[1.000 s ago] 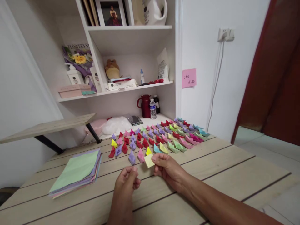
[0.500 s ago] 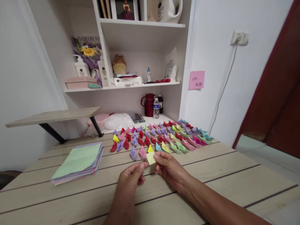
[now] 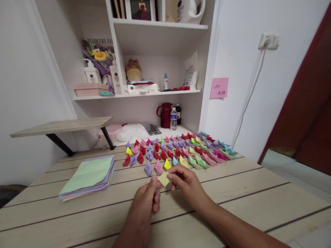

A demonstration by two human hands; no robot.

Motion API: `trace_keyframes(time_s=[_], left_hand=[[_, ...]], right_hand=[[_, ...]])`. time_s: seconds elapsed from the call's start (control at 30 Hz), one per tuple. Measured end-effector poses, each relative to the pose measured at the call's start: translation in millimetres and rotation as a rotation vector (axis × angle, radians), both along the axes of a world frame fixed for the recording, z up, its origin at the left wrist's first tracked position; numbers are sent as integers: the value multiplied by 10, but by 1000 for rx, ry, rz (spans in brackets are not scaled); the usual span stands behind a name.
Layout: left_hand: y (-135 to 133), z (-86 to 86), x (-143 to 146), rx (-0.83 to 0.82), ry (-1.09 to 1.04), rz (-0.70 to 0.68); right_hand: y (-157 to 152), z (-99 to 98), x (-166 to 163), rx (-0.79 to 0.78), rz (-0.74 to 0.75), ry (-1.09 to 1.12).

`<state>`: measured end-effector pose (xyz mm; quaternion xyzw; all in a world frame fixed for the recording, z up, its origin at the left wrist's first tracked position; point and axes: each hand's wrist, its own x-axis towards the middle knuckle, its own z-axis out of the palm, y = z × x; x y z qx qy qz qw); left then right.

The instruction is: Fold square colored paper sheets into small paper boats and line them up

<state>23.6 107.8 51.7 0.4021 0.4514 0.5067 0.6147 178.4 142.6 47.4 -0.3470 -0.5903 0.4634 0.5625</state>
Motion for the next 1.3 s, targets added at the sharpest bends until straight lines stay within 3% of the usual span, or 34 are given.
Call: trace_keyframes(time_s=[0.33, 0.63, 0.9, 1.1, 1.3], left_hand=[[45, 9, -53, -35, -28, -189], [53, -8, -76, -75, -161, -254], [99, -36, -76, -91, -179, -237], [84, -36, -68, -85, -193, -153], [50, -12, -56, -57, -171, -73]], right_hand=[[-53, 27, 0, 274, -28, -212], [-63, 52, 15, 337, -50, -279], [-122, 99, 23, 307, 0, -312], [-30, -15, -6, 201, 29, -175], [20, 24, 51, 225, -4, -137]])
